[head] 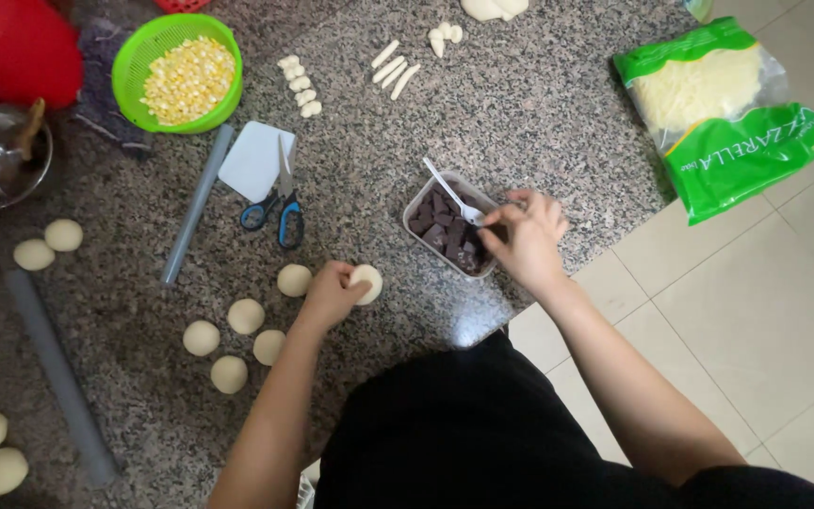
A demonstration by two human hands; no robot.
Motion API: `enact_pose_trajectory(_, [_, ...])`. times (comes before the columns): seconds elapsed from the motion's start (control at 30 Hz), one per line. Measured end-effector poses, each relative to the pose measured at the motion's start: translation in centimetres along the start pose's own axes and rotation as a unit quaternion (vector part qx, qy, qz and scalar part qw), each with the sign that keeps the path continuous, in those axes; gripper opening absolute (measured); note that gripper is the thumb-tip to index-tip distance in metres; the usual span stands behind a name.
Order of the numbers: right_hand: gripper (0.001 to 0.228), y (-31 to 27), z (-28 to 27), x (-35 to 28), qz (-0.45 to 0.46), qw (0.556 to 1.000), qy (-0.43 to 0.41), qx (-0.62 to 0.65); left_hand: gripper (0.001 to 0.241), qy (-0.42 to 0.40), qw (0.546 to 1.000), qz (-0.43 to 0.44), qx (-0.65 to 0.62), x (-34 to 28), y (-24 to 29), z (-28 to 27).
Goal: Prepare small pastries by filling dough balls with chocolate chunks and shaping them.
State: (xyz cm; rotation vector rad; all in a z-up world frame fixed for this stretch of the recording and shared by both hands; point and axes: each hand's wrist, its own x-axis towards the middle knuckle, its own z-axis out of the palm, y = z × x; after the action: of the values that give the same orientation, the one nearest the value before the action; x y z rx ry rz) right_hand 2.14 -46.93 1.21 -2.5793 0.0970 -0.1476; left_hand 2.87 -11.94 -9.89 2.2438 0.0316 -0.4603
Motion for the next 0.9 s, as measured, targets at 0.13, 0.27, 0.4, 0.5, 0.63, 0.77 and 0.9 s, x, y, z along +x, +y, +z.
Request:
enact_pose_trajectory(0.13, [0.023,-1.5,0.4,0.5,-0.031,0.999,-0.022,-0.039,0.042,-0.114,0.991,-0.048,-0.045,-2.0,4.3,-0.8])
enact_pose_trajectory(0.27, [0.026,-2.0,0.8,0.6,-0.022,0.994,-0.046,-0.092,0.033,0.037,0.998,0.020,0.054,-5.7,10.9,-2.0])
enact_pose_trajectory(0.4, [0.024,-0.3,2.2,0.0,0.006,0.989,-0.050,-0.136,0.044,0.078,0.979,0.155,0.106,-6.9,12.4,-2.0])
enact_pose_trajectory(0.5, [0.023,0.3,2.4,0.0,0.014,0.985,-0.049,-0.166,0.039,0.036,0.996,0.048,0.073,-6.8,10.8,-0.7])
enact_pose_trajectory(0.63, [0.023,-0.2,1.5,0.6,0.012,0.979,-0.067,-0.192,0.040,0.138,0.981,0.100,0.095,-5.8,8.4,0.5])
enact_pose_trajectory(0.77, [0.033,-1.7,1.3,1.6,0.009,0.956,-0.122,-0.268,0.059,0.126,0.988,0.047,0.082,-4.5,6.9,1.5])
enact_pose_trajectory(0.9, [0.053,-2.8,2.0,2.1,0.016,0.917,-0.179,-0.356,0.061,0.032,0.996,-0.074,-0.037,-4.1,6.4,2.1])
